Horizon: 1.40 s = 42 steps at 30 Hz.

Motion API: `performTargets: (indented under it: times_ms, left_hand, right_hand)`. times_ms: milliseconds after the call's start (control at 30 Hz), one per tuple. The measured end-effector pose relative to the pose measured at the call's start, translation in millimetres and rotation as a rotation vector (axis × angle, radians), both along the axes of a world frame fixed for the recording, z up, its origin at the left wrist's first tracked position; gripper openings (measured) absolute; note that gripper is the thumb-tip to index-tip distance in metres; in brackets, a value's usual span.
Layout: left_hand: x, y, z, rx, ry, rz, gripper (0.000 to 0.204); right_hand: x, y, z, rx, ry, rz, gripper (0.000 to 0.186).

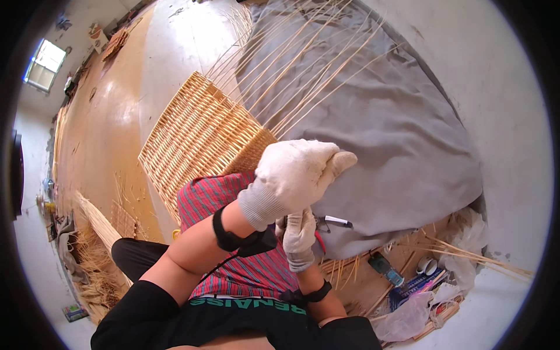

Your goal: Weaving a large wicker or straw basket, including measuring, spraying with water, and using a drill.

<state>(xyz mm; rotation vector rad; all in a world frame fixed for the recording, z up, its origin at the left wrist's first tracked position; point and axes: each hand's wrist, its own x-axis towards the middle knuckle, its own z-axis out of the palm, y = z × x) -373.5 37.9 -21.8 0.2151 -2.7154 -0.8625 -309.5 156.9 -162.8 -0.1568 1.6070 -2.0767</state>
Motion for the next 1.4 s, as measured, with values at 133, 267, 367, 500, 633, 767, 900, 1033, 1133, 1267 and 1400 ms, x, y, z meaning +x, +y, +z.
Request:
performTargets:
  times_ms: [133,267,367,500,633,767,900,1033,1133,1267,1400]
  left_hand:
    - [-8,0,-52,0.01,-0.345,0.042,0.043]
    - [-12,-11,-97,0.06,-0.341,0.096,0.046]
    - [3,-39,-112,0.274,-0.326,0.093,0.036]
    - [16,-112,-103,-0.028,-0.304,0.231,0.043]
    - [0,-148,-116,-0.276,-0.526,0.273,0.058]
    - [-14,-133,-155,-0.425,-0.747,0.285,0.053]
    - [-18,-146,-172,-0.386,-0.694,0.334,0.032]
    - [-4,-178,-163,-0.402,-0.57,0.303,0.046]
    - [17,-219,-135,-0.296,-0.37,0.222,0.054]
    - [63,-293,-63,-0.337,-0.259,0.214,0.05]
    - [131,-351,11,-0.154,-0.294,0.241,0.048]
  right_hand:
    - [1,-4,-6,-0.025,-0.268,-0.005,0.048]
    - [-15,-13,-19,0.142,-0.158,0.018,0.045]
    - [-35,-18,-36,0.054,-0.293,0.113,0.05]
    - [-59,-21,-61,0.125,-0.356,0.029,0.047]
    - [-74,-23,-71,0.069,-0.418,-0.096,0.043]
    - [-76,-24,-62,0.078,-0.414,0.077,0.037]
    - [-76,-22,-53,0.074,-0.445,0.187,0.037]
    - [-86,-15,-44,-0.074,-0.372,0.105,0.043]
    - [-103,-9,-22,-0.19,-0.234,-0.031,0.048]
    - [-131,-26,38,-0.349,-0.11,-0.193,0.05]
    - [-131,-43,92,-0.239,0.108,-0.123,0.047]
